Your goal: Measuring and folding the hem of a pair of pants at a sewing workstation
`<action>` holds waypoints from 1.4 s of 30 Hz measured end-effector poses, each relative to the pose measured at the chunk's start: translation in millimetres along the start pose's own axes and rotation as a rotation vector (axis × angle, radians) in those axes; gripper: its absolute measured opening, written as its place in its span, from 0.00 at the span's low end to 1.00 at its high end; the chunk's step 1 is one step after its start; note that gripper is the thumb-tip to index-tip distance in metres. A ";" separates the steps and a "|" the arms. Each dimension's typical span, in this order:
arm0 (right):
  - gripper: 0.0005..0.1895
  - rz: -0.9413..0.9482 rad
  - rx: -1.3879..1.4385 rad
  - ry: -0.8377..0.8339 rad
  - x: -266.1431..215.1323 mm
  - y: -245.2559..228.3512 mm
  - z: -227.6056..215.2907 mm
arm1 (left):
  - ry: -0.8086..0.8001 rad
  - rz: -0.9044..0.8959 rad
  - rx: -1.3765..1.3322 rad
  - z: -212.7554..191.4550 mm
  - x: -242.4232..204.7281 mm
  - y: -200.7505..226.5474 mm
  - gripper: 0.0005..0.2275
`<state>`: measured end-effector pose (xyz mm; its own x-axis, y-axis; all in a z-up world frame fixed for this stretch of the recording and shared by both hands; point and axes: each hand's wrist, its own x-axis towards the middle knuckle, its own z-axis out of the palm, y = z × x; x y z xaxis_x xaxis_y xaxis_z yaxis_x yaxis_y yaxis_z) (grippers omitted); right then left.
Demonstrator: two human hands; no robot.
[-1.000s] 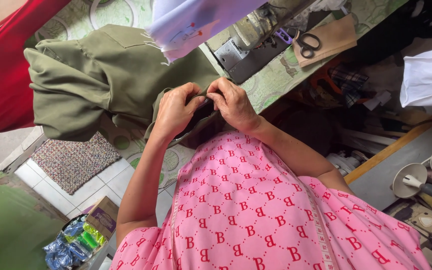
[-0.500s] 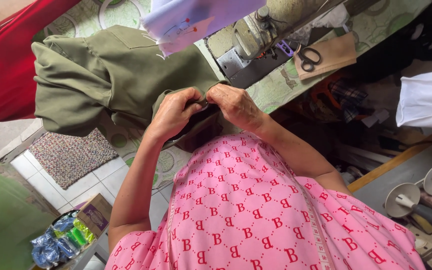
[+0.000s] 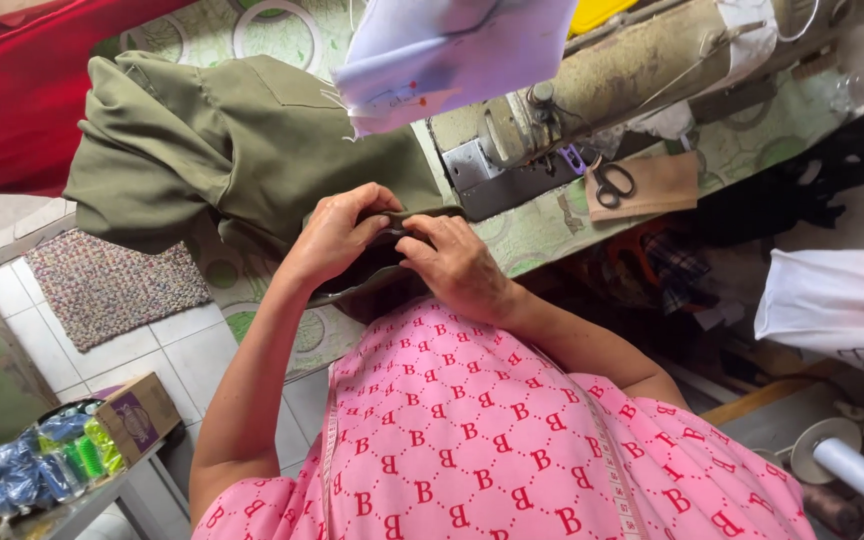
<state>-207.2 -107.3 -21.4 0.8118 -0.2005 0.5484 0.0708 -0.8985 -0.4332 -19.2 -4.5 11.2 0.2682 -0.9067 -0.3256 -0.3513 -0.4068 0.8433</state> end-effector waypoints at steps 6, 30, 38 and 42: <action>0.13 -0.024 -0.029 -0.039 -8.3 23.5 1.1 | -0.023 -0.099 0.097 -12.9 -13.5 5.7 0.12; 0.09 -0.317 0.225 -0.462 5.8 -17.4 -56.0 | 0.461 0.065 0.816 -24.9 73.4 -56.4 0.13; 0.08 -0.124 0.214 -0.783 -42.4 17.4 -88.1 | 0.343 0.096 0.461 -25.6 93.4 -2.3 0.11; 0.03 0.324 0.276 -0.784 -98.7 34.9 -80.6 | 0.205 0.259 0.113 -40.5 60.3 -12.8 0.10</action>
<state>-331.6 -150.4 -33.0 0.9721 -0.0128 -0.2340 -0.1764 -0.6977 -0.6944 37.8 -49.5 -1.9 0.3278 -0.9447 -0.0048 -0.5250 -0.1864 0.8305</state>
